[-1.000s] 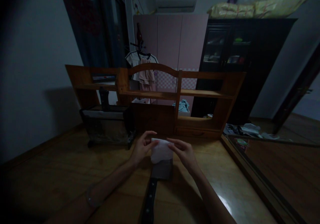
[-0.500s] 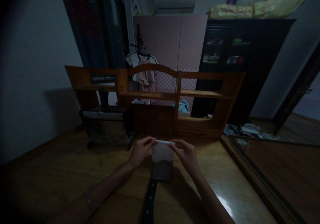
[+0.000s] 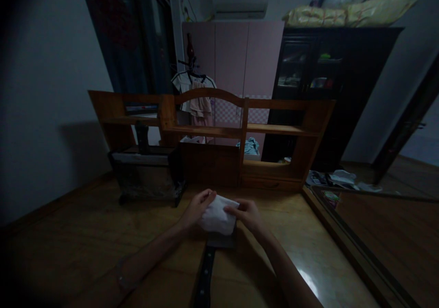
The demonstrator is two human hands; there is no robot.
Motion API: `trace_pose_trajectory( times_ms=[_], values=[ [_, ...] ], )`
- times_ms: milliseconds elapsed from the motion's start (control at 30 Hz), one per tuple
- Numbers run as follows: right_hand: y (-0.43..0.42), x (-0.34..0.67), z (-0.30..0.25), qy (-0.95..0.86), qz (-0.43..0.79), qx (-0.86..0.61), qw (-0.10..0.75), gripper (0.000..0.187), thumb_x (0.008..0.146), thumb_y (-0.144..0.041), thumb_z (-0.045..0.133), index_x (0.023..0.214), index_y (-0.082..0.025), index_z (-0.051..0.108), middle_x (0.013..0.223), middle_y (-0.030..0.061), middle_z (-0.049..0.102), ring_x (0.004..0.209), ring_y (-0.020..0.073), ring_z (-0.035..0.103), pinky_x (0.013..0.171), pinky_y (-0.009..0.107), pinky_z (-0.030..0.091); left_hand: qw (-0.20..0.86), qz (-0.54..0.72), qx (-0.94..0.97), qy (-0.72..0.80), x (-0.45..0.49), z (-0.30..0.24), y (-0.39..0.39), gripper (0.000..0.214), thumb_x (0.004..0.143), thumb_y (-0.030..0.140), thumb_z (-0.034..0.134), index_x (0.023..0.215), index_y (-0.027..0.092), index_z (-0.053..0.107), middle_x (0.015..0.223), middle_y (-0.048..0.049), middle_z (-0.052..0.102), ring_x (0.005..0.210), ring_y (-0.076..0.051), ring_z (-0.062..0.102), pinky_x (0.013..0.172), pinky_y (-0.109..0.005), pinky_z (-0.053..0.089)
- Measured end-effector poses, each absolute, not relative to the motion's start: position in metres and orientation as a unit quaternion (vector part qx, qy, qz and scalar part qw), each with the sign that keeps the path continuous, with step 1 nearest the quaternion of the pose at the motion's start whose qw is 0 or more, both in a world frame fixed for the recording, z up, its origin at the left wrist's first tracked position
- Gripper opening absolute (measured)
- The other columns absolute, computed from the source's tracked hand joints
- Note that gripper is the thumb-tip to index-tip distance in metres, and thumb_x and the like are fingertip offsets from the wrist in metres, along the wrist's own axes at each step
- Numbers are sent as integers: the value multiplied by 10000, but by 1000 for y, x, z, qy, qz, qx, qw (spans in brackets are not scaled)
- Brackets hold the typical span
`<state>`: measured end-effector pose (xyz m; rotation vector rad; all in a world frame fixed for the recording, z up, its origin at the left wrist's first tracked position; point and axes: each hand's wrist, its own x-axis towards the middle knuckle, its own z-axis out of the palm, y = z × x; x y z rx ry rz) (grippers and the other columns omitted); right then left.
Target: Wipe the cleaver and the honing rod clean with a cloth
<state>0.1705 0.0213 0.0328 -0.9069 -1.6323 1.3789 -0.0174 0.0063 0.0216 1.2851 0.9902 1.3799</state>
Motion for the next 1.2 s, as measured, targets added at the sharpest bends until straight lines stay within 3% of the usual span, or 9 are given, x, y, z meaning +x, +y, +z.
trace_pose_trajectory(
  times_ms=[100,267,433,567,700,800,867,1033,1200],
  values=[
    [23,171,29,-643,526,-380,405,332,692,-462,703,646,-138,650,578,-11,590,535,117,518,488,218,365,564,554,484,375,-16,18,5,440,732,568,627,824,139,598,687,5,577,559,-85,508,521,-191,372],
    [26,173,27,-628,523,-367,445,300,691,-452,715,728,-165,637,651,-10,599,603,132,548,525,225,418,597,523,472,384,-16,4,7,518,624,443,776,983,89,657,948,-127,675,781,-201,636,668,-265,465],
    [33,176,20,-605,544,-378,441,332,763,-518,613,770,-187,600,709,-13,592,636,130,565,525,215,446,594,523,475,383,-14,-6,12,486,736,520,652,968,94,668,918,-108,686,751,-169,623,642,-236,447],
    [50,181,2,-621,537,-424,383,389,624,-523,722,722,-176,575,644,-21,595,529,119,545,460,221,434,592,465,489,440,-19,-14,20,515,706,542,667,947,89,631,836,-88,674,653,-148,603,571,-225,416],
    [64,186,-16,-642,515,-428,374,409,580,-517,743,702,-177,551,659,3,630,554,143,577,473,242,440,433,406,585,553,-31,-14,23,521,698,442,711,1083,128,554,765,-41,637,662,-172,594,595,-264,433],
    [69,189,-25,-660,491,-421,381,372,563,-432,780,694,-176,544,637,-7,616,579,138,578,501,226,422,157,424,696,558,-34,-3,15,446,706,396,720,1090,213,584,990,-56,605,955,-210,556,817,-330,431],
    [70,190,-29,-670,478,-419,382,354,560,-389,787,692,-178,535,629,-13,608,581,135,573,508,223,414,96,400,767,491,-31,5,6,324,747,406,684,1014,231,625,1032,-52,584,1026,-205,518,891,-339,399],
    [72,192,-33,-682,463,-423,375,311,593,-362,758,714,-182,536,642,-15,607,589,139,570,522,232,422,198,277,886,314,-20,11,-12,383,670,452,742,968,227,654,1053,-38,597,1009,-194,538,862,-294,417],
    [72,192,-31,-692,449,-433,363,269,598,-341,750,726,-162,594,629,-11,607,579,135,556,520,228,401,280,233,890,275,-27,12,-10,248,837,386,594,993,219,689,1006,-31,635,920,-152,590,829,-257,420]
  ],
)
